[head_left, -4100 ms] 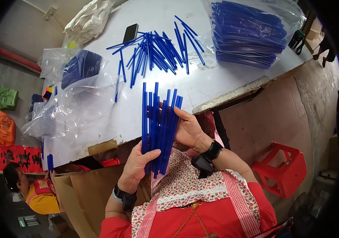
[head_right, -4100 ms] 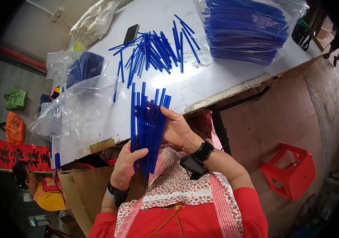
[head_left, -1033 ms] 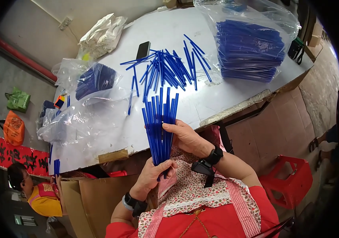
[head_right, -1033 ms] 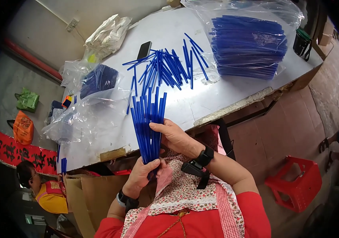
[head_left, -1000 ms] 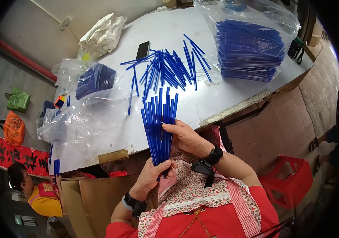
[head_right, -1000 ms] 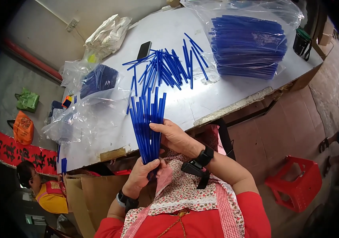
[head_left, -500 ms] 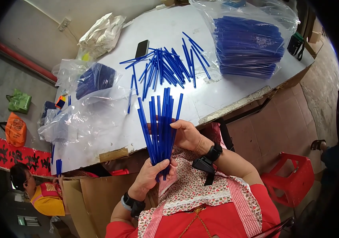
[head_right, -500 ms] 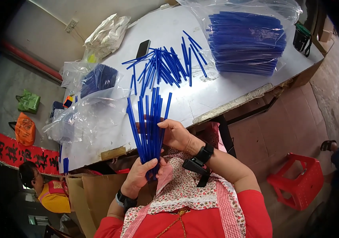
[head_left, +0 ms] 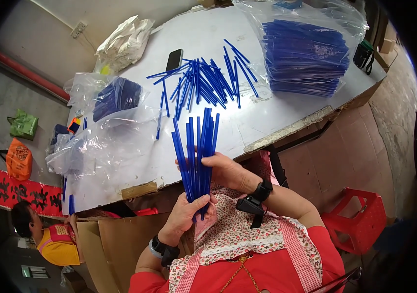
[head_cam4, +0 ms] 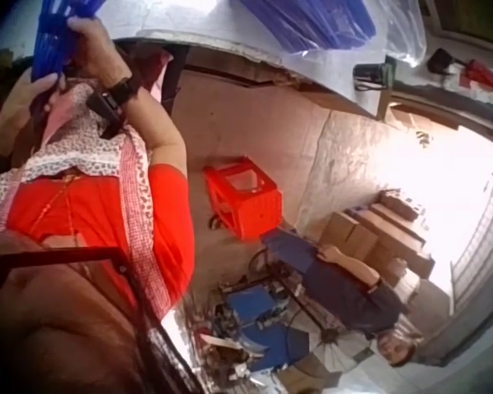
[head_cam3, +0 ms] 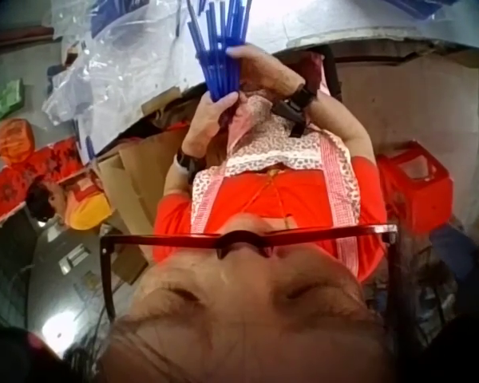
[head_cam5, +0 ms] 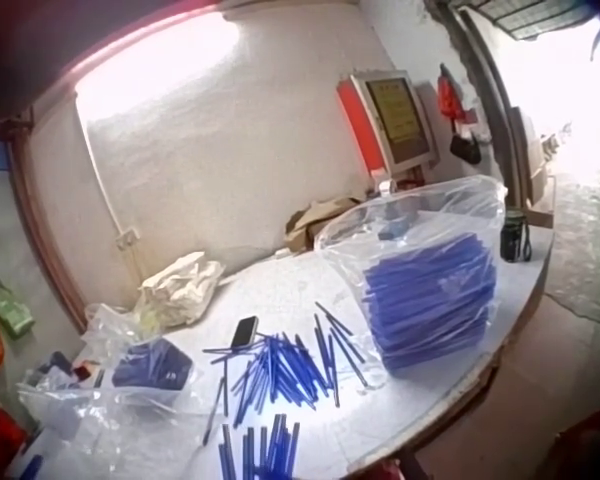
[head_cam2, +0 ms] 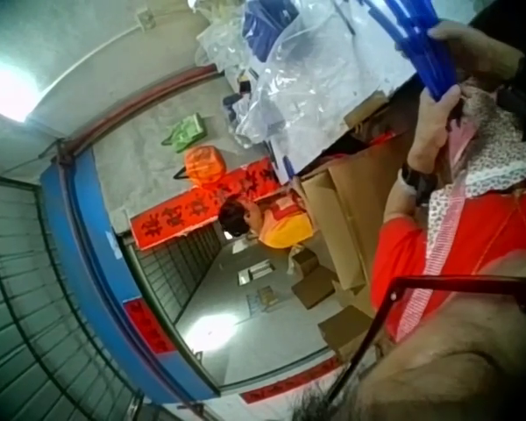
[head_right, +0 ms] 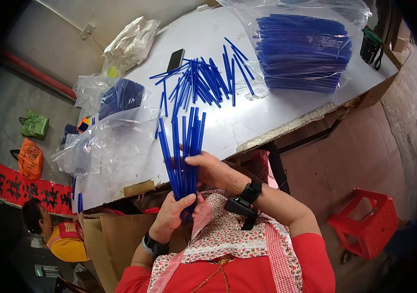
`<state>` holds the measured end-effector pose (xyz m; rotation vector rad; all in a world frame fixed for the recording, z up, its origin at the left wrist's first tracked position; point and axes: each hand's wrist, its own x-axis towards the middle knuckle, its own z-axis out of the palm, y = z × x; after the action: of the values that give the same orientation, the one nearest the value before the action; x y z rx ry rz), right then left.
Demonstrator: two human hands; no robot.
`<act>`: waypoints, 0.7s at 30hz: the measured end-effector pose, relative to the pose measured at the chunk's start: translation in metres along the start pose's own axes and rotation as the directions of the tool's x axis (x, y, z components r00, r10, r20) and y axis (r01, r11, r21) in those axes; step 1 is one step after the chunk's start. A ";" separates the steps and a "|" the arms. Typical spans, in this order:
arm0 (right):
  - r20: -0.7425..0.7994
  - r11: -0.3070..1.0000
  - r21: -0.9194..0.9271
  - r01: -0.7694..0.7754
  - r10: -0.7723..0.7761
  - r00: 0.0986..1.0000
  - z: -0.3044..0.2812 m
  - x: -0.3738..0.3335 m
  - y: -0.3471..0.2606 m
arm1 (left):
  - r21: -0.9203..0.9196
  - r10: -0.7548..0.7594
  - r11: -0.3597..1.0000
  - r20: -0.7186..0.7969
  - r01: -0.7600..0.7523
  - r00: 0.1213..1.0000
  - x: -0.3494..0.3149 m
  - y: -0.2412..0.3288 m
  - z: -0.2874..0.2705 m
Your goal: The person gathers blue straws from a table by hand, aligns them into a bundle, and slides the bundle into a plastic bag. They then pick up the remaining straws, add them to the bundle, and place the entire collection into the bag.
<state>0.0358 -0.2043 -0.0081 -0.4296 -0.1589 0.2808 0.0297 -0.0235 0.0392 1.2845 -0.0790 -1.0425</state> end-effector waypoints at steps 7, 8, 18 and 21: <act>-0.271 0.999 -0.006 0.054 -0.054 0.961 0.006 0.010 -0.019 | 0.032 -0.032 0.999 0.091 0.029 0.995 -0.006 0.002 0.005; -0.344 0.995 0.003 0.103 -0.096 0.934 0.004 0.012 -0.025 | 0.027 -0.039 0.999 0.089 0.036 0.995 -0.007 0.000 0.005; -0.162 0.974 -0.194 0.117 -0.149 0.976 0.004 0.002 -0.021 | 0.012 -0.030 0.999 -0.029 0.030 0.999 0.001 0.008 -0.007; -0.123 0.989 -0.078 0.125 -0.134 0.983 0.000 0.005 -0.020 | 0.013 -0.031 0.999 -0.033 0.031 0.999 0.001 0.009 -0.010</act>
<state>0.0447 -0.2201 0.0005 -0.5033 -0.0703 0.1192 0.0420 -0.0174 0.0426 1.3178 -0.0413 -1.0488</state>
